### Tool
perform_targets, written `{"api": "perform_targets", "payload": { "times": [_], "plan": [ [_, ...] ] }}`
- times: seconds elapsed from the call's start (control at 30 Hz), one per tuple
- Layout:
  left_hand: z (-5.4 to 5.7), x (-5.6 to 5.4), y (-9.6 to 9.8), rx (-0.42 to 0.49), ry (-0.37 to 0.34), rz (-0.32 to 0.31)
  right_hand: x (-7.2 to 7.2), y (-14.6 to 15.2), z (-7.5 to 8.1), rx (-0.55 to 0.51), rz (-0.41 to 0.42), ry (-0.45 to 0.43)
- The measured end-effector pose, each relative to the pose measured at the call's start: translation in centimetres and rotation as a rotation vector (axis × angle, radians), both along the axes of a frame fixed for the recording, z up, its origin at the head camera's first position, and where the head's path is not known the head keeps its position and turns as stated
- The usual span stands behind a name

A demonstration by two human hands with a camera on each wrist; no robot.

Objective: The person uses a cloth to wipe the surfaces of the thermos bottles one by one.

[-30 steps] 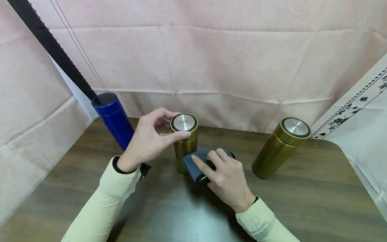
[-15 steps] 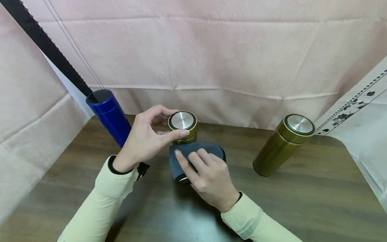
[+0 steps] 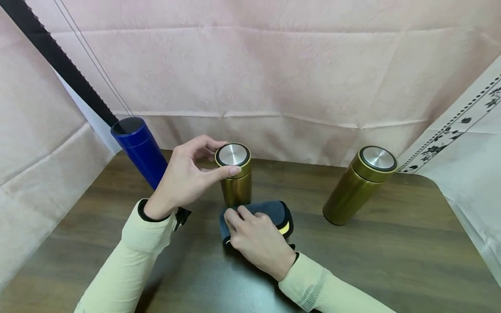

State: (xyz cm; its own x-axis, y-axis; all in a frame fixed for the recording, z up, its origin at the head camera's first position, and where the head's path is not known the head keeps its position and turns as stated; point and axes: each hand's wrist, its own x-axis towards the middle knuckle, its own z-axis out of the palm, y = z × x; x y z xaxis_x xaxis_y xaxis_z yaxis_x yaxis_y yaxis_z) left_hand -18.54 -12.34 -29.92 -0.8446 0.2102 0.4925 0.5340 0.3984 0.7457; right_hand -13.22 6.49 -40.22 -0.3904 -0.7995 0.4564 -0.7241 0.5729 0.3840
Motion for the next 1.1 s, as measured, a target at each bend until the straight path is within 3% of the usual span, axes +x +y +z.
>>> {"api": "perform_targets", "payload": {
  "times": [0.13, 0.23, 0.47, 0.67, 0.77, 0.93, 1.1],
  "plan": [
    [-0.1, 0.1, 0.0, 0.024, -0.016, 0.002, -0.1, -0.1, -0.4, 0.048, 0.004, -0.037],
    [-0.4, 0.0, 0.1, 0.032, -0.019, 0.002, -0.1, 0.2, -0.6, 0.019, 0.0, -0.037],
    [-0.1, 0.0, 0.2, 0.043, -0.015, -0.015, 0.2, 2.0, 1.0, -0.263, -0.019, 0.023],
    [0.0, 0.2, 0.0, 0.043, -0.005, -0.01, 0.0, 2.1, 3.6, -0.549, 0.042, 0.23],
    [0.0, 0.2, 0.1, 0.047, -0.001, -0.01, -0.2, 1.3, 4.7, -0.615, 0.052, 0.313],
    [0.0, 0.2, 0.2, 0.048, -0.004, -0.015, 0.0, -0.4, 5.6, -0.594, 0.056, 0.362],
    [0.1, 0.1, 0.1, 0.049, -0.005, -0.018, 0.3, -2.0, 4.9, -0.417, -0.005, 0.305]
  ]
}}
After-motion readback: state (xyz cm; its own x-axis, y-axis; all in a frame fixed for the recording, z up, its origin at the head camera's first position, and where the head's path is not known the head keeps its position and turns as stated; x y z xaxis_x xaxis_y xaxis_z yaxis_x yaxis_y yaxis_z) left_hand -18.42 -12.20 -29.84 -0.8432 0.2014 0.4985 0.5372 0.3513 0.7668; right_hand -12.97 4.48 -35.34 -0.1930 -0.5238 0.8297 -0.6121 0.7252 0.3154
